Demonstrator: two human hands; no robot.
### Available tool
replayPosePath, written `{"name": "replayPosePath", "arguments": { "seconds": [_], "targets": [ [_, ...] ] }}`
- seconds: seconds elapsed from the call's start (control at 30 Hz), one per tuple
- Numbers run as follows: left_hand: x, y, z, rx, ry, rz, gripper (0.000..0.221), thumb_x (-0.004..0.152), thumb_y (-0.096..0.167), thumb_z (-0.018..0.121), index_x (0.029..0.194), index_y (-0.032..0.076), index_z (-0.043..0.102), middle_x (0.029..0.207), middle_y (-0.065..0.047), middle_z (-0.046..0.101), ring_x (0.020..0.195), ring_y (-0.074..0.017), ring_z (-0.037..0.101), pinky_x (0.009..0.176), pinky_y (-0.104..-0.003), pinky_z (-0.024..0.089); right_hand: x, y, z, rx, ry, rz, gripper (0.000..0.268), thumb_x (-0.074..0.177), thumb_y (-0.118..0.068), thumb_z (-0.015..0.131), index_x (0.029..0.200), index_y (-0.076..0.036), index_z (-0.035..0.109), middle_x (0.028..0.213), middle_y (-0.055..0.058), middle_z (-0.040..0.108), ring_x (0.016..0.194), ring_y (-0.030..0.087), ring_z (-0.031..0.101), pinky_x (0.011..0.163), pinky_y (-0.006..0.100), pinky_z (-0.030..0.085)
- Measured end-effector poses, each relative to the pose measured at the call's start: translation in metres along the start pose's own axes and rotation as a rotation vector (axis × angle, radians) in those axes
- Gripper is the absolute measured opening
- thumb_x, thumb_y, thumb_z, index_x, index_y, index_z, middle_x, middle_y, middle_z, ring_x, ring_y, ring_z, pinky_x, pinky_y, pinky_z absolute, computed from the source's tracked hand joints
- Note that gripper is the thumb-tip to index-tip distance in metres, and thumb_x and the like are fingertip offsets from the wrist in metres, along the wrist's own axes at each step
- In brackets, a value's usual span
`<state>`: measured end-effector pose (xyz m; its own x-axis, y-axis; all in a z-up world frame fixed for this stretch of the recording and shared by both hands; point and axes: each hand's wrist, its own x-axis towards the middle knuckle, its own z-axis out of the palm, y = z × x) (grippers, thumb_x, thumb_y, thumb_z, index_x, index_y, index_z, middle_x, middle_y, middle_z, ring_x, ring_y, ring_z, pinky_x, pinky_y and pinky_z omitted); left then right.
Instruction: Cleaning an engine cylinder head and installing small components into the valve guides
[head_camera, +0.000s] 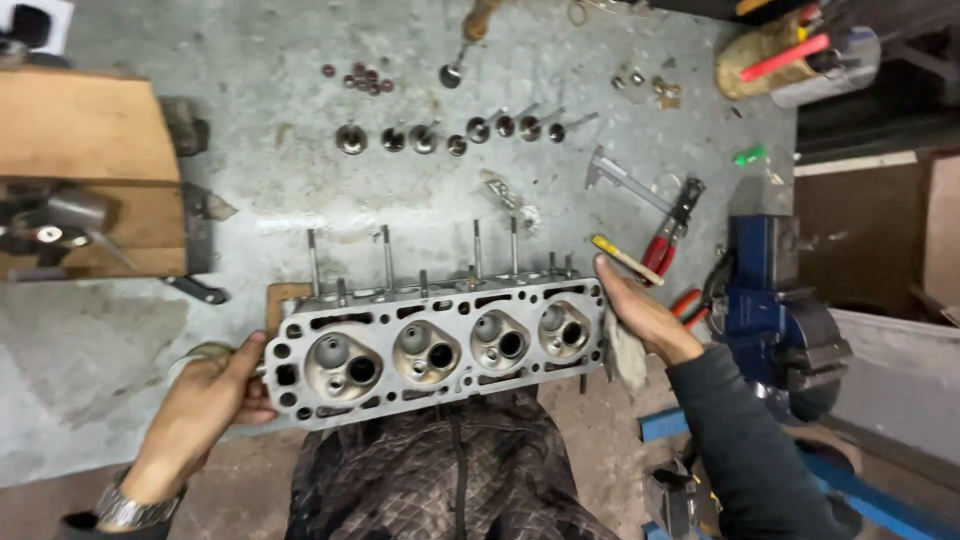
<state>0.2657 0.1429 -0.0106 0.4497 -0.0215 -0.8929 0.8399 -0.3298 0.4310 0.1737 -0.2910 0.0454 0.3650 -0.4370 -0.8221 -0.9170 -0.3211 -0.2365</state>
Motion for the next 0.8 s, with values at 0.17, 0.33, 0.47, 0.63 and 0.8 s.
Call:
{"name": "replayPosePath", "arguments": {
  "seconds": [0.17,0.33,0.47,0.63,0.8],
  "targets": [
    [-0.006,0.015,0.003,-0.002,0.006,-0.164,0.051,0.109,0.033,0.055,0.102,-0.016,0.066,0.087,-0.036,0.068,0.078,-0.0448,0.068,0.078,-0.048,0.057,-0.027,-0.034,-0.012,0.115,-0.219,0.206,0.095,0.076,-0.074,0.024,0.160,-0.032,0.012,0.170,-0.008,0.006,0.157,0.019,0.007,0.125,0.053,0.007],
    [0.025,-0.010,-0.007,-0.173,-0.095,-0.339,0.049,0.111,0.042,0.047,0.116,-0.005,0.057,0.095,-0.041,0.063,0.085,-0.0493,0.062,0.084,-0.059,0.053,0.007,-0.004,-0.015,0.102,-0.384,0.129,0.103,0.070,-0.079,0.023,0.160,-0.034,0.003,0.170,-0.010,-0.004,0.157,0.014,-0.002,0.126,0.044,0.007],
    [0.054,-0.035,-0.014,-0.158,-0.071,-0.362,0.045,0.110,0.044,0.048,0.114,0.001,0.060,0.096,-0.029,0.066,0.083,-0.0423,0.065,0.076,-0.056,0.055,0.020,0.002,-0.012,0.096,-0.430,0.107,0.098,0.075,-0.077,0.022,0.160,-0.032,0.005,0.170,-0.006,-0.002,0.157,0.016,-0.001,0.126,0.045,0.004],
    [0.054,-0.048,-0.010,-0.200,-0.033,-0.310,0.031,0.107,0.027,0.043,0.108,0.002,0.060,0.096,-0.025,0.067,0.082,-0.0384,0.065,0.076,-0.055,0.056,-0.002,-0.024,-0.007,0.262,-0.400,0.252,0.087,0.082,-0.066,0.035,0.157,-0.022,0.036,0.164,-0.002,0.038,0.149,0.018,0.036,0.122,0.036,0.027],
    [-0.006,-0.010,0.005,-0.207,0.045,-0.358,0.031,0.103,0.016,0.041,0.106,-0.010,0.058,0.100,-0.031,0.071,0.084,-0.0424,0.068,0.078,-0.053,0.057,-0.008,-0.011,-0.005,0.417,-0.376,0.471,0.084,0.082,-0.061,0.048,0.154,-0.021,0.039,0.137,0.020,0.064,0.093,0.037,0.069,0.059,0.046,0.059]
  ]
}}
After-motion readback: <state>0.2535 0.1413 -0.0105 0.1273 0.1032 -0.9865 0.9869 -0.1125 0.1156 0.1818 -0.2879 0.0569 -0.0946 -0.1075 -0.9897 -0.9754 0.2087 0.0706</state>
